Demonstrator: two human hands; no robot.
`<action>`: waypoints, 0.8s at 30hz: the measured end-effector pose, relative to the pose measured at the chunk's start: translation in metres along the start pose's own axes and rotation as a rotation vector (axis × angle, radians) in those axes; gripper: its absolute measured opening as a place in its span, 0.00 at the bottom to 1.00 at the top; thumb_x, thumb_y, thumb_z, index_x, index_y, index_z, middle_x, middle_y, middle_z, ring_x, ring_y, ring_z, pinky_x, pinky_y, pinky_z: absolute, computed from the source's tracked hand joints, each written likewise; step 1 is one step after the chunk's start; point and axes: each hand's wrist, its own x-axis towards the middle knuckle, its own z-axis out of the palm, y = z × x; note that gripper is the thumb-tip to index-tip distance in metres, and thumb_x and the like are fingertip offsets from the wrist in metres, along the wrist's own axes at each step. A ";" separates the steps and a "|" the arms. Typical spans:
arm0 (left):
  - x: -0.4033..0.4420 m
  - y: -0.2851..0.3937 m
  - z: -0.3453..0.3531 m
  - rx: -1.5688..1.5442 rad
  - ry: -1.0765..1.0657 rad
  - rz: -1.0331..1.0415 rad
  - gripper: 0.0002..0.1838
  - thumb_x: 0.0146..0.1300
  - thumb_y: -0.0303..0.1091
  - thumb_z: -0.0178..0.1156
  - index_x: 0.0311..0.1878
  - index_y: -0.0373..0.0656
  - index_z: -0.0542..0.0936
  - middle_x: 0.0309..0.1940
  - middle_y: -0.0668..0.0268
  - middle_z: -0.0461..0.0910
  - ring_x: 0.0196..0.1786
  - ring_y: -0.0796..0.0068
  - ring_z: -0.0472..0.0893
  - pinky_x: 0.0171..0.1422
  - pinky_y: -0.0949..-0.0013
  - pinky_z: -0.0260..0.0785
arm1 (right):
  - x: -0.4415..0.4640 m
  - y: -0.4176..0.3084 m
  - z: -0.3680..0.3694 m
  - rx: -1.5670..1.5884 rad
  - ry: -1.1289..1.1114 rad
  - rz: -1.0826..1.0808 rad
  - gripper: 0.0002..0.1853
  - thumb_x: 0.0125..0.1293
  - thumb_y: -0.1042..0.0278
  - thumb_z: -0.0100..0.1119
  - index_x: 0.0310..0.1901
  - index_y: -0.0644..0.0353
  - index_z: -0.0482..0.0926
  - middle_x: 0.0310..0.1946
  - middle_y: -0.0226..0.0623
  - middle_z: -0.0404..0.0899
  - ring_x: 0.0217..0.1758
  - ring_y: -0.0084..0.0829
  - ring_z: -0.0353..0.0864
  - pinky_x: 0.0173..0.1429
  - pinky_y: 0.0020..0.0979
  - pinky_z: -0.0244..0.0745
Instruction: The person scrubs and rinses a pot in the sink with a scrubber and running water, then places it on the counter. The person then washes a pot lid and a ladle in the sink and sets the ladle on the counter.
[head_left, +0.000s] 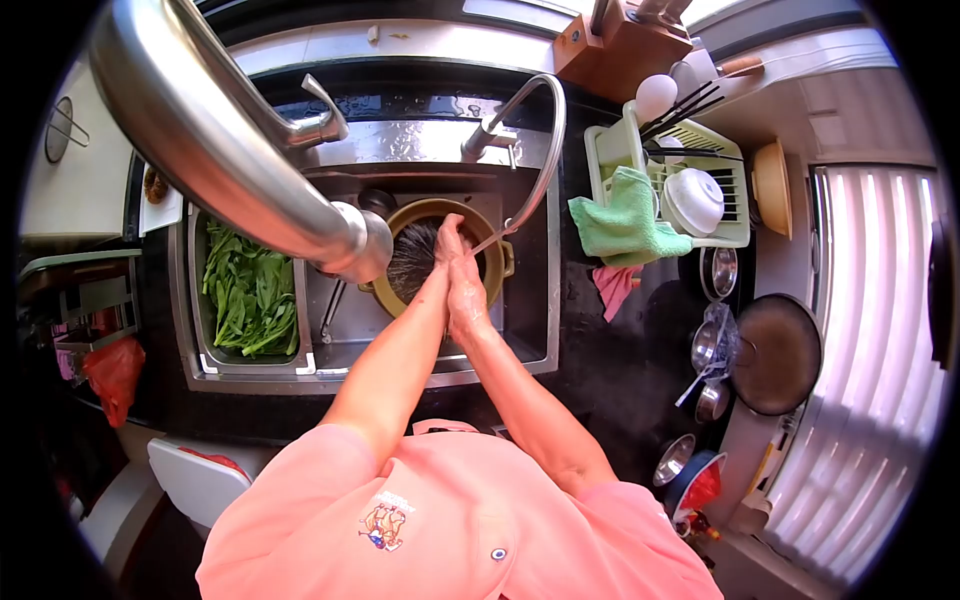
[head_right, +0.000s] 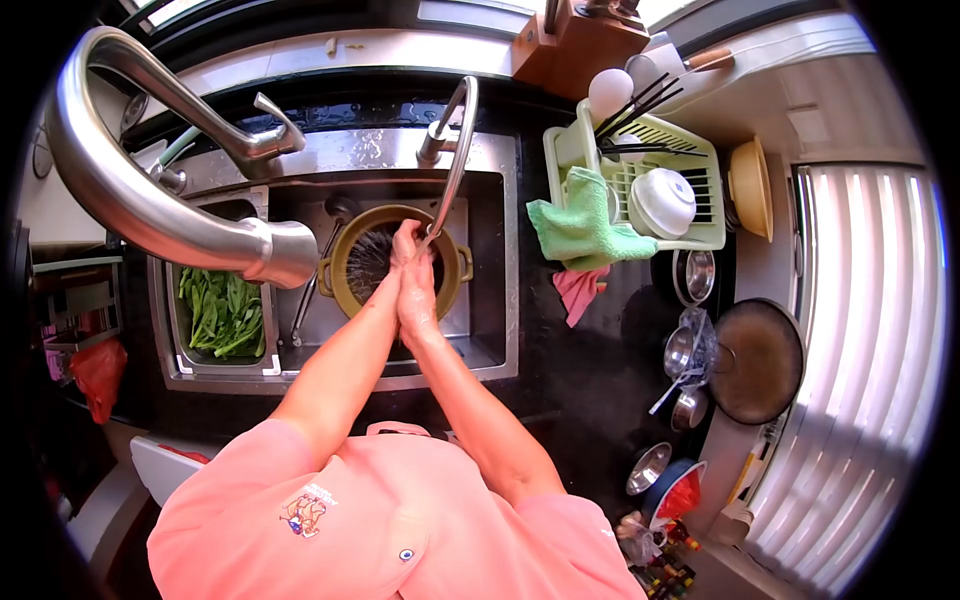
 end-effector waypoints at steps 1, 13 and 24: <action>0.006 -0.014 -0.006 -0.166 -0.111 -0.078 0.21 0.69 0.45 0.53 0.52 0.40 0.85 0.46 0.52 0.83 0.52 0.63 0.80 0.61 0.64 0.73 | -0.007 0.005 -0.001 -0.293 0.068 -0.070 0.38 0.79 0.49 0.45 0.80 0.65 0.51 0.81 0.49 0.50 0.84 0.45 0.49 0.84 0.37 0.47; -0.096 0.041 -0.058 -0.076 -0.007 -0.251 0.33 0.77 0.55 0.50 0.72 0.38 0.69 0.64 0.54 0.78 0.64 0.61 0.77 0.70 0.60 0.70 | -0.018 0.029 0.029 -0.319 0.024 -0.158 0.33 0.82 0.45 0.37 0.72 0.66 0.67 0.69 0.52 0.71 0.74 0.42 0.68 0.77 0.39 0.60; -0.148 0.115 -0.101 1.125 0.516 0.651 0.30 0.57 0.48 0.70 0.53 0.32 0.81 0.52 0.41 0.79 0.58 0.40 0.77 0.66 0.50 0.70 | -0.005 0.000 -0.035 -1.513 -0.589 -0.375 0.20 0.75 0.55 0.51 0.37 0.62 0.86 0.35 0.53 0.86 0.43 0.55 0.86 0.51 0.52 0.80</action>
